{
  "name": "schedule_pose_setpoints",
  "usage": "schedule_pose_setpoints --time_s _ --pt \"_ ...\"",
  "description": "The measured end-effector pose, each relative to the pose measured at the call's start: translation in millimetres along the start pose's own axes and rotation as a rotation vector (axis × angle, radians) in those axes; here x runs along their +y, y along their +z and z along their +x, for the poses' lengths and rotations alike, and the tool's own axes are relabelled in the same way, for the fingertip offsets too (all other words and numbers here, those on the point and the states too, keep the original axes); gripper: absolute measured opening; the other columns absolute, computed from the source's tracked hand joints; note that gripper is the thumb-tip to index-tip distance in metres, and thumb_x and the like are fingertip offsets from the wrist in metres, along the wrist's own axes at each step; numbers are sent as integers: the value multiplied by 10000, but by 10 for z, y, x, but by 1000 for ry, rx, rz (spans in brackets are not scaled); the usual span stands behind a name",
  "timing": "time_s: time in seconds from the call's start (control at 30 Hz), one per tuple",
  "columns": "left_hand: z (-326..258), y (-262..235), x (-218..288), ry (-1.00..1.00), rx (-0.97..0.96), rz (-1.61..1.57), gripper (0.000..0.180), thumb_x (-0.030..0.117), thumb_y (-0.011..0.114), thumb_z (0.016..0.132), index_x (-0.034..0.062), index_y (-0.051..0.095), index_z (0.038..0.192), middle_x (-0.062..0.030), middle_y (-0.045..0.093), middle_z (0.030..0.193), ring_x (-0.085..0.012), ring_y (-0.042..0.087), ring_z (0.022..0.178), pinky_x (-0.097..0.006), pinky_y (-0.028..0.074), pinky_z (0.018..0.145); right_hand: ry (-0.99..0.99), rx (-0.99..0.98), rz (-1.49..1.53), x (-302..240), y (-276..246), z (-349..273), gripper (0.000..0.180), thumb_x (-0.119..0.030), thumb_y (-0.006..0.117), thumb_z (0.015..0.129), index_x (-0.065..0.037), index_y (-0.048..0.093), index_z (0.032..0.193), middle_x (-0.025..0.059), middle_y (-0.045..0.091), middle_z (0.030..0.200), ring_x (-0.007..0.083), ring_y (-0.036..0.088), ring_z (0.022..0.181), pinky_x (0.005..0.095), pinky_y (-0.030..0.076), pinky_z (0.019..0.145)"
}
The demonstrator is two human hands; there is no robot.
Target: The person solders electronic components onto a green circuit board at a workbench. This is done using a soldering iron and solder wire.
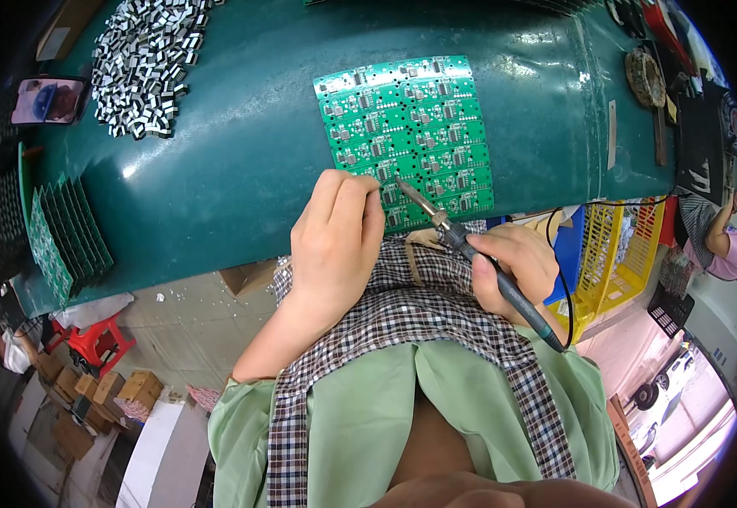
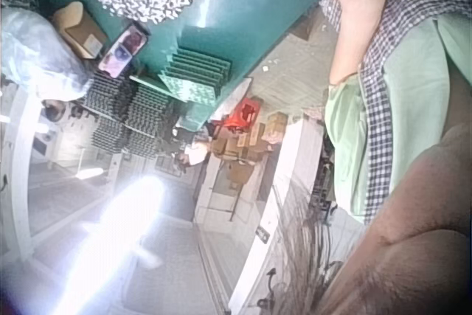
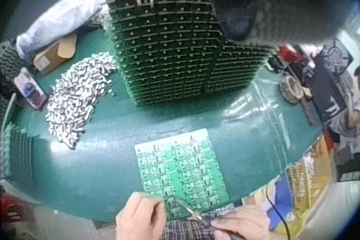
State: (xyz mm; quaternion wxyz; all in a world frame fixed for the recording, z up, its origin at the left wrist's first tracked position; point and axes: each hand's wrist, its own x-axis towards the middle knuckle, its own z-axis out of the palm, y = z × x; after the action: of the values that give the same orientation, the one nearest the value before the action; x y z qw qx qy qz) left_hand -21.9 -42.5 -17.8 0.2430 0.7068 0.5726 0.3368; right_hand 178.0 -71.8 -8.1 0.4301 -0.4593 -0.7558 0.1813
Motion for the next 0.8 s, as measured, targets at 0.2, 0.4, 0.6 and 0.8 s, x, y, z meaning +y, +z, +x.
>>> schedule_pose_setpoints --time_s 0.2,0.4,0.6,0.8 --pt "6 38 -18 47 7 1 157 -67 645 756 23 587 870 -82 566 818 -212 551 632 -305 439 530 -3 -6 31 17 12 11 185 -88 676 708 -20 650 878 79 621 641 215 605 525 296 469 483" --pt "-65 -42 42 46 1 12 156 -60 657 751 27 586 860 -79 581 827 -223 569 648 -317 455 554 11 -11 28 -20 -92 -21 157 -82 622 723 49 624 810 125 609 613 236 592 512 321 468 489" --pt "-103 -15 26 -18 -28 -10 160 -61 653 745 25 583 861 -77 589 849 -196 571 648 -293 441 515 -23 -8 50 5 -56 -57 150 -95 663 727 -12 644 851 82 608 620 210 576 481 294 434 444" --pt "-101 -1 32 -13 -22 -32 171 -70 645 740 19 577 870 -101 582 861 -249 592 716 -321 476 587 -7 -12 35 -13 -22 -43 157 -90 668 715 -20 647 854 77 604 616 201 572 477 292 431 443"
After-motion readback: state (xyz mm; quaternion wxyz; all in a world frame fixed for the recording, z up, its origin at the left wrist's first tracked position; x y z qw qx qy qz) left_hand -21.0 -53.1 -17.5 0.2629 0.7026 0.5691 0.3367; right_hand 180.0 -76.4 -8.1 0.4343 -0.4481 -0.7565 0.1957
